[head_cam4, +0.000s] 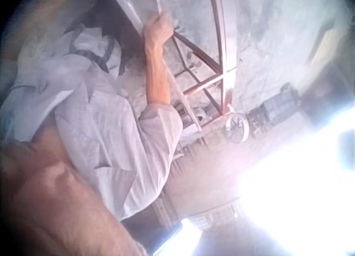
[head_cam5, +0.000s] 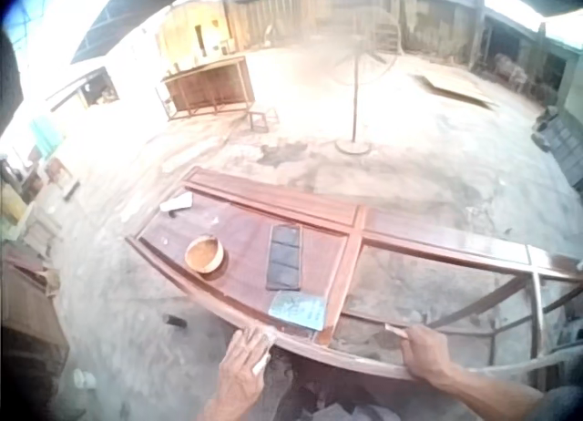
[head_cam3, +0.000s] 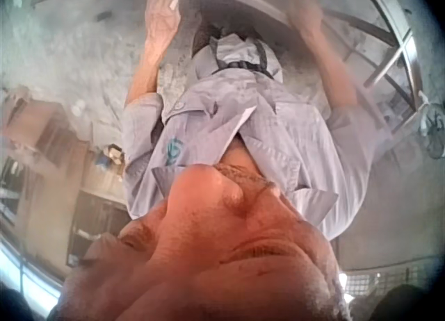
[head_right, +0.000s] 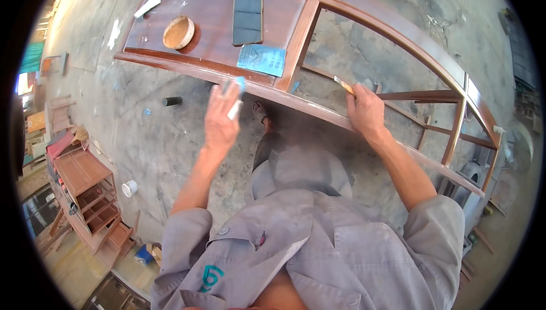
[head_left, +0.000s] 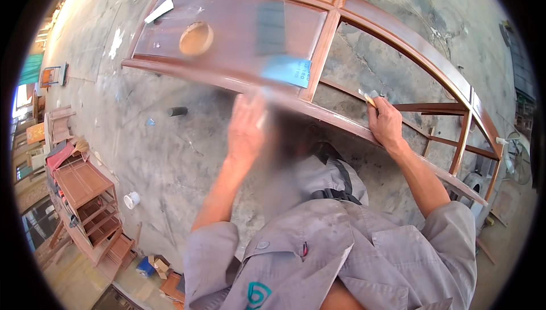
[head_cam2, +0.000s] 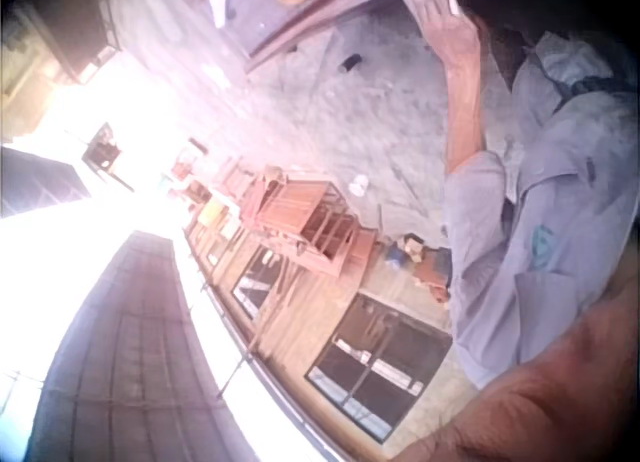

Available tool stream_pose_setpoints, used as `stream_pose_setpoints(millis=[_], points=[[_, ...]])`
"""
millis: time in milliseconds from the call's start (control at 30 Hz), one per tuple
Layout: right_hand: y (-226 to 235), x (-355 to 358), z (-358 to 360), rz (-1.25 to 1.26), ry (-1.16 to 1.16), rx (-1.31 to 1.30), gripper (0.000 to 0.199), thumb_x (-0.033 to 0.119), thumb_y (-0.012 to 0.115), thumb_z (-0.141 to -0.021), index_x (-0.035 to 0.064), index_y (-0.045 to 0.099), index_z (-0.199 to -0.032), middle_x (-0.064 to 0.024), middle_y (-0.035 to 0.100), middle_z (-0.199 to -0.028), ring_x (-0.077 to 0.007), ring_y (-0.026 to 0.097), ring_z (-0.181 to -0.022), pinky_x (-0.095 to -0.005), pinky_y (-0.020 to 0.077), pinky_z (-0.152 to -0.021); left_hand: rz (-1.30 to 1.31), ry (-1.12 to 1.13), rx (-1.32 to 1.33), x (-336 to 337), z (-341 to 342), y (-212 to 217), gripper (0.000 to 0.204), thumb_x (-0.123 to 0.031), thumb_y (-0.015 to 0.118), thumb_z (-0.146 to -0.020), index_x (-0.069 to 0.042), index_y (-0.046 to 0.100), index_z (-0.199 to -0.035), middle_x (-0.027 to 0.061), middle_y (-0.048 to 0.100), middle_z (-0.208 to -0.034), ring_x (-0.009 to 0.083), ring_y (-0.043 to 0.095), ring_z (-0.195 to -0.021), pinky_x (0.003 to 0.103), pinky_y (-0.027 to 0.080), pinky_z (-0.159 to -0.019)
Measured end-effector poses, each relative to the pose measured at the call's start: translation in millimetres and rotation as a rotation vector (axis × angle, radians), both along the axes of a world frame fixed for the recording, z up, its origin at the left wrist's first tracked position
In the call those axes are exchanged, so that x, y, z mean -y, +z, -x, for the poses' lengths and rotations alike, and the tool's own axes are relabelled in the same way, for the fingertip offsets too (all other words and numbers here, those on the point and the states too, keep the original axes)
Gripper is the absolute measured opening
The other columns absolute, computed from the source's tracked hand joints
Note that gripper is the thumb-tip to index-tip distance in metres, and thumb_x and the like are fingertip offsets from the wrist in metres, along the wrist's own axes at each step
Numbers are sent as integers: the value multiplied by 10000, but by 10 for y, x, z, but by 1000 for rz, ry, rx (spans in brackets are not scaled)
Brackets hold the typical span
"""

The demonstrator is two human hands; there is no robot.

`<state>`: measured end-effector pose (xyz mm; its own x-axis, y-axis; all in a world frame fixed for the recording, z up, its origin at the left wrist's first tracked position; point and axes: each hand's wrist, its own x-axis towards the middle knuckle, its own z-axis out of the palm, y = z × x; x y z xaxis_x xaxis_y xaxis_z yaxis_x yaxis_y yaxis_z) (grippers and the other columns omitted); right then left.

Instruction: The person sands a wooden cabinet frame using sandpaper, then wipes the surface with a cloth. They apply a liquid finish from a bottle using a brush and spread it evenly across the wood. The person continues to sand and wipe the furniture, focusing on the edges and flat surfaces.

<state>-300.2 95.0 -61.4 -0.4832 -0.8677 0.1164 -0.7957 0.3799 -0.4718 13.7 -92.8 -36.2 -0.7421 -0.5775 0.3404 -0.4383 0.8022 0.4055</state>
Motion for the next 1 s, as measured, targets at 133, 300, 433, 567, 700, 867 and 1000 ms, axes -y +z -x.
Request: stream_pose_setpoints(millis=[133, 300, 433, 567, 700, 867, 1000], points=[[-11, 55, -18, 0, 35, 11, 74, 103, 657, -956, 32, 638, -953, -208, 674, -877, -439, 664, -783, -489, 516, -668, -307, -69, -113, -763, 421, -208, 466, -86, 708, -901, -4, 649, -1355, 180, 634, -1416, 408, 563, -1360, 514, 433, -1184], [50, 5, -14, -3, -12, 10, 64, 95, 658, -950, 33, 641, -949, -203, 671, -863, -435, 664, -780, -489, 520, -671, 96, -98, 33, -54, 140, 69, 416, -49, 624, -915, 30, 639, -1324, 236, 650, -1318, 432, 598, -1283, 527, 460, -1147], [-7, 47, 56, 44, 26, -2, 59, 90, 662, -942, 35, 643, -952, -201, 670, -859, -433, 667, -785, -493, 521, -667, -71, 2, -37, -279, 241, 70, 578, -30, 701, -850, -27, 616, -1421, 190, 586, -1487, 405, 545, -1382, 516, 426, -1191], [31, 65, -20, -2, 4, 17, 70, 109, 670, -912, 52, 646, -944, -168, 688, -891, -415, 681, -790, -506, 532, -661, -199, -239, -49, -757, 512, -108, 537, -60, 699, -860, -46, 646, -1394, 188, 642, -1408, 398, 571, -1354, 508, 439, -1179], [42, 2, 20, -13, -13, 37, 93, 112, 659, -932, 53, 645, -1002, -174, 692, -923, -422, 682, -815, -501, 535, -679, 0, 83, 79, 359, -260, -73, 401, -102, 609, -999, -7, 626, -1388, 177, 617, -1456, 430, 548, -1354, 498, 442, -1161], [244, 113, -140, 29, 32, 78, 304, 96, 615, -983, 104, 646, -1285, -177, 677, -1087, -411, 685, -910, -468, 546, -722, -97, 238, -15, 1039, -233, -21, 344, -147, 613, -1025, -24, 658, -1343, 164, 675, -1366, 444, 567, -1304, 494, 438, -1153], [601, 204, -422, -58, 257, 78, 526, 51, 620, -936, 170, 622, -1448, -128, 604, -928, -351, 675, -818, -450, 567, -678, 29, 104, -105, 1039, 46, -325, 337, -159, 608, -1022, -43, 672, -1332, 141, 692, -1306, 414, 601, -1187, 489, 453, -1091]])
